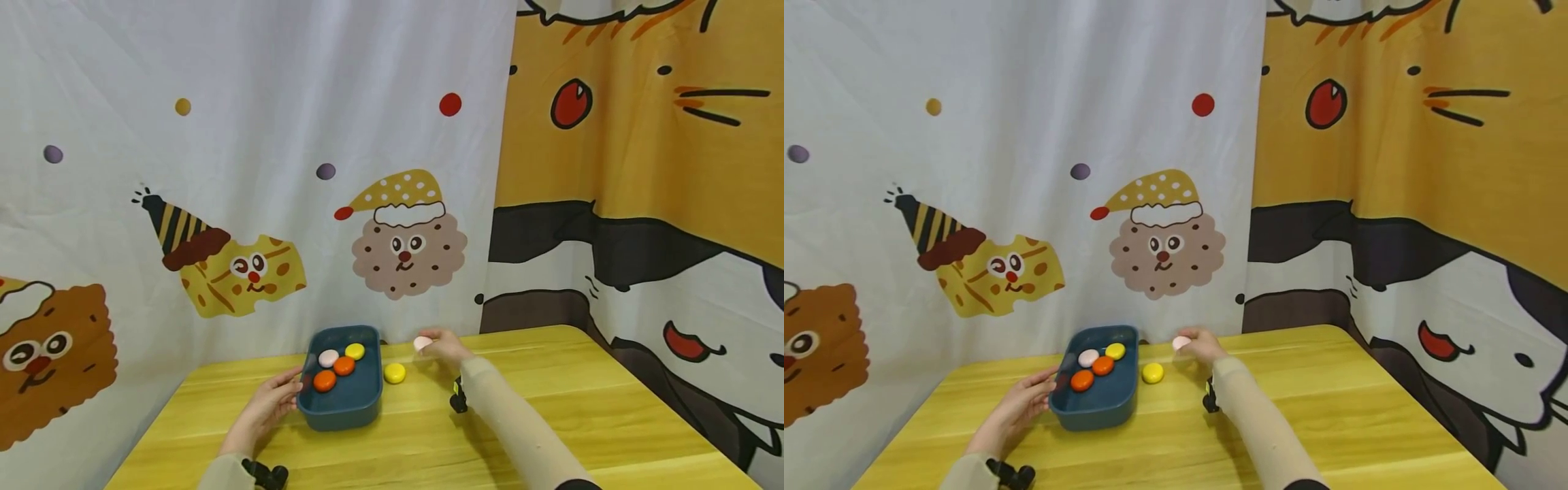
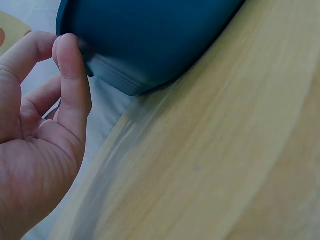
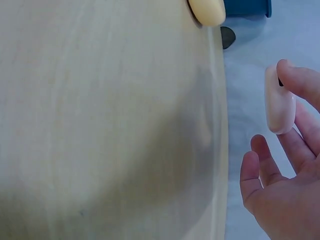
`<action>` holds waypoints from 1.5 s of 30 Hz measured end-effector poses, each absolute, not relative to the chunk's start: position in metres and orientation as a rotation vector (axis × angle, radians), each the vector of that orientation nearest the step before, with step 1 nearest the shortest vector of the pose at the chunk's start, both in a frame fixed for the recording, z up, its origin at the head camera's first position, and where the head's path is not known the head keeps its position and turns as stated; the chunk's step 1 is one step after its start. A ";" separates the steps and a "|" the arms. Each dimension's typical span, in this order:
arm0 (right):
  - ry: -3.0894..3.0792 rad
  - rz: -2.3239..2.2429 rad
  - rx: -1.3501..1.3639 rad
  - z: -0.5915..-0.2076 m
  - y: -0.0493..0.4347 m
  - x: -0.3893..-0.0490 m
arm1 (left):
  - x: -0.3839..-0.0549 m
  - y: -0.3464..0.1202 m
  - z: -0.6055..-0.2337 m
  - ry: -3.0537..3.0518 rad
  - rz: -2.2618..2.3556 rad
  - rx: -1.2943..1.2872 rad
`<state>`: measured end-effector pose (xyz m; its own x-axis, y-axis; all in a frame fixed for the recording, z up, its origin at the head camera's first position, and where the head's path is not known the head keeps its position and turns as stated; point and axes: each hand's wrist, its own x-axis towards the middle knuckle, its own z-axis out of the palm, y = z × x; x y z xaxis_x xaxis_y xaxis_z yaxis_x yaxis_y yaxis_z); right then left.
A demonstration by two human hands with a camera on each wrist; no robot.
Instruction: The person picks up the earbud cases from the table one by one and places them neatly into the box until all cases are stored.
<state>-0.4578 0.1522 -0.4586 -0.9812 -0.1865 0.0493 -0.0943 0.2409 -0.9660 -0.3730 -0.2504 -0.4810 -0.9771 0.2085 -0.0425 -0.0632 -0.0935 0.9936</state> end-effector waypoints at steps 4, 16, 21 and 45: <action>2.468 -1.833 -0.307 -0.450 0.154 -0.455 | -0.372 -0.251 -0.480 1.964 2.201 0.170; 2.544 -1.789 -0.319 -0.434 0.158 -0.455 | -0.373 -0.250 -0.480 1.903 2.235 0.148; 2.548 -1.768 -0.329 -0.428 0.158 -0.453 | -0.372 -0.250 -0.479 1.897 2.235 0.141; 2.562 -1.785 -0.344 -0.408 0.157 -0.459 | -0.372 -0.251 -0.480 1.947 2.206 0.154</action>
